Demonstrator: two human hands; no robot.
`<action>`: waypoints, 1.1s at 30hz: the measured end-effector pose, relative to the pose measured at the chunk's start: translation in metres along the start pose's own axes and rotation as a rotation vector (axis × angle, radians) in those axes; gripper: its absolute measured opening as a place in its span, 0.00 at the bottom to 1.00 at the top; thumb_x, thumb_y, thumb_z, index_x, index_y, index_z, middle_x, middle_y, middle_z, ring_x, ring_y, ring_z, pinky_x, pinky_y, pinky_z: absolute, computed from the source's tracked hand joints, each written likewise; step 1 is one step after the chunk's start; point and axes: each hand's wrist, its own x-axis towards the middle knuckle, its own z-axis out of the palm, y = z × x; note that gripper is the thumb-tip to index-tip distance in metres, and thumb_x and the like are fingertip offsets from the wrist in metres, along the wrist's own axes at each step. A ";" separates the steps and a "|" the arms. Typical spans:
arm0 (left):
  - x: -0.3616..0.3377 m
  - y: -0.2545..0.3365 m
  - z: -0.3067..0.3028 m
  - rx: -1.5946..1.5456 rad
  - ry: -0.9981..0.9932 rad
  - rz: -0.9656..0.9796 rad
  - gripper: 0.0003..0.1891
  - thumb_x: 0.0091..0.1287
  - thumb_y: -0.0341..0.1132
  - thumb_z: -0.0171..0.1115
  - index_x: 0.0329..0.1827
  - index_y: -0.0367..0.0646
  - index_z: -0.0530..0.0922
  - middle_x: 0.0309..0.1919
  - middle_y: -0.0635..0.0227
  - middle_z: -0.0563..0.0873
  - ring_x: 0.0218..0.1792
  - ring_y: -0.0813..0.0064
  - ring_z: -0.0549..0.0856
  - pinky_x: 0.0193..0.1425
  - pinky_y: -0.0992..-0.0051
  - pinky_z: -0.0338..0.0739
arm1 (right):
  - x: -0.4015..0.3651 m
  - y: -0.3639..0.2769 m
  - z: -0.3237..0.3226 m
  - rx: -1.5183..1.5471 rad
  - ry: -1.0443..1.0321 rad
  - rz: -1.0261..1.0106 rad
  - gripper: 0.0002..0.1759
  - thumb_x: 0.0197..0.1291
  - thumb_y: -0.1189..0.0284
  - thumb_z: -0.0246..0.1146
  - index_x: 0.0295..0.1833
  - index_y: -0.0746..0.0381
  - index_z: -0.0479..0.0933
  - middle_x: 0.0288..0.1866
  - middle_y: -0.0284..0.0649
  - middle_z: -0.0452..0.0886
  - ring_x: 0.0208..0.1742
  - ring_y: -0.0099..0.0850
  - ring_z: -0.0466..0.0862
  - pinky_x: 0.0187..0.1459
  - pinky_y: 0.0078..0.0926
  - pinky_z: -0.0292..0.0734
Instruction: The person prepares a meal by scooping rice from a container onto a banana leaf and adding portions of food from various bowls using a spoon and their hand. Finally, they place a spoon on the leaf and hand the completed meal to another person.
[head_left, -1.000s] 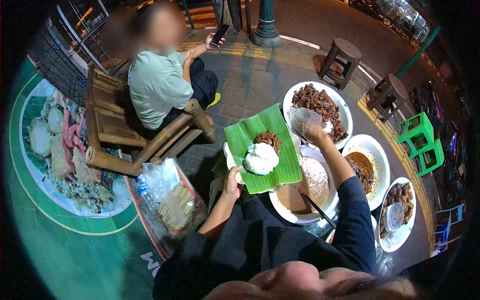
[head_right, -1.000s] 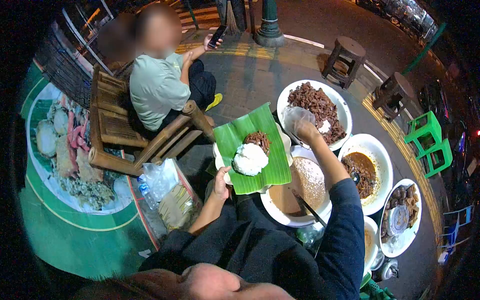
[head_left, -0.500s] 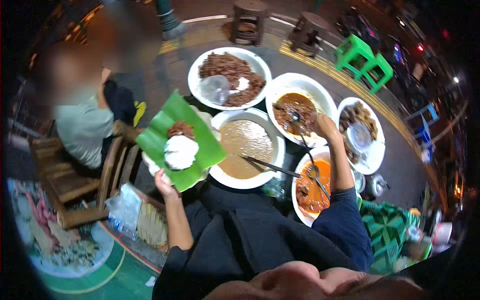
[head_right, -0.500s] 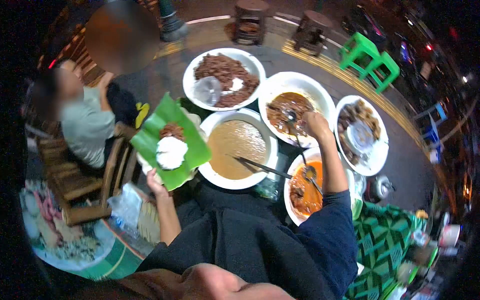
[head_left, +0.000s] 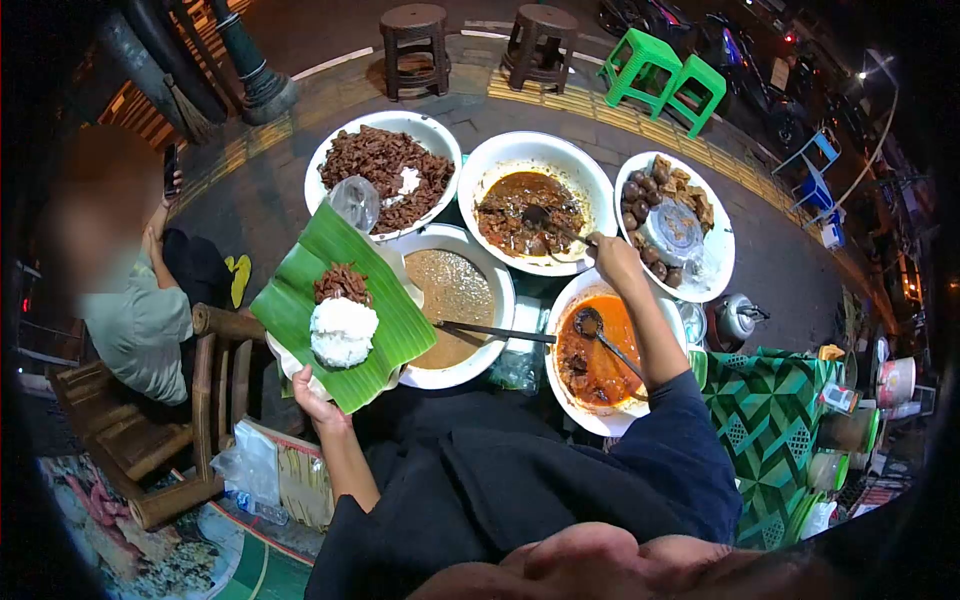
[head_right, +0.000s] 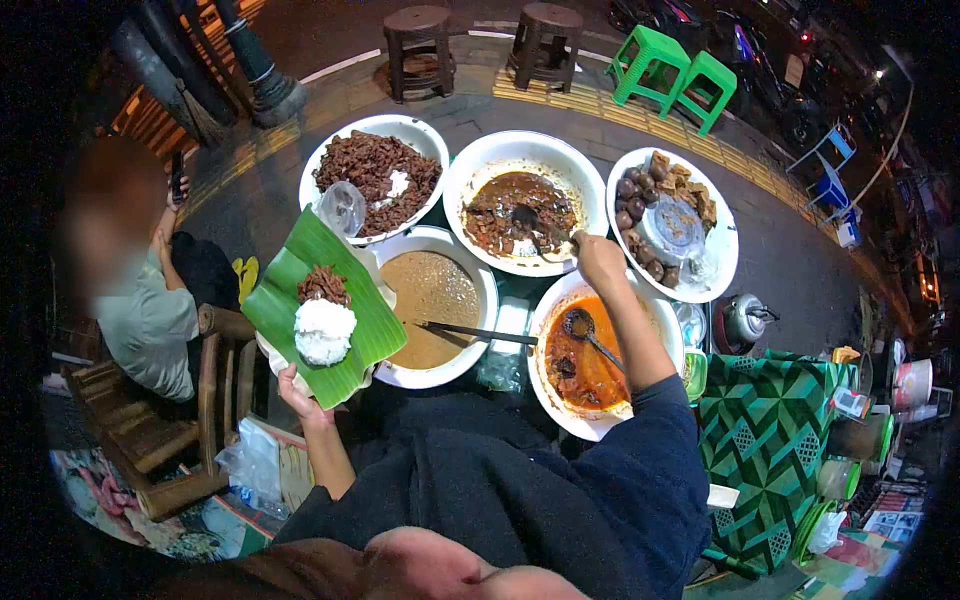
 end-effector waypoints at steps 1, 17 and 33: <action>-0.001 -0.001 -0.003 0.012 -0.003 0.003 0.18 0.56 0.39 0.48 0.47 0.40 0.72 0.42 0.65 0.79 0.43 0.67 0.79 0.49 0.68 0.73 | -0.006 -0.001 -0.006 -0.040 0.129 -0.087 0.12 0.55 0.70 0.49 0.41 0.58 0.76 0.30 0.52 0.78 0.32 0.46 0.80 0.34 0.42 0.73; -0.001 -0.007 0.000 0.013 -0.061 -0.019 0.24 0.53 0.38 0.49 0.54 0.39 0.68 0.47 0.63 0.77 0.47 0.65 0.77 0.53 0.67 0.70 | 0.002 -0.024 0.010 0.101 0.154 -0.065 0.16 0.59 0.67 0.44 0.41 0.55 0.78 0.33 0.47 0.77 0.35 0.44 0.79 0.37 0.39 0.73; 0.006 -0.017 0.008 0.038 -0.015 -0.071 0.26 0.52 0.40 0.50 0.54 0.37 0.69 0.47 0.61 0.78 0.46 0.62 0.78 0.53 0.67 0.71 | -0.011 -0.009 -0.037 -0.289 0.151 -0.112 0.11 0.52 0.73 0.51 0.36 0.58 0.80 0.29 0.43 0.79 0.29 0.38 0.82 0.29 0.33 0.76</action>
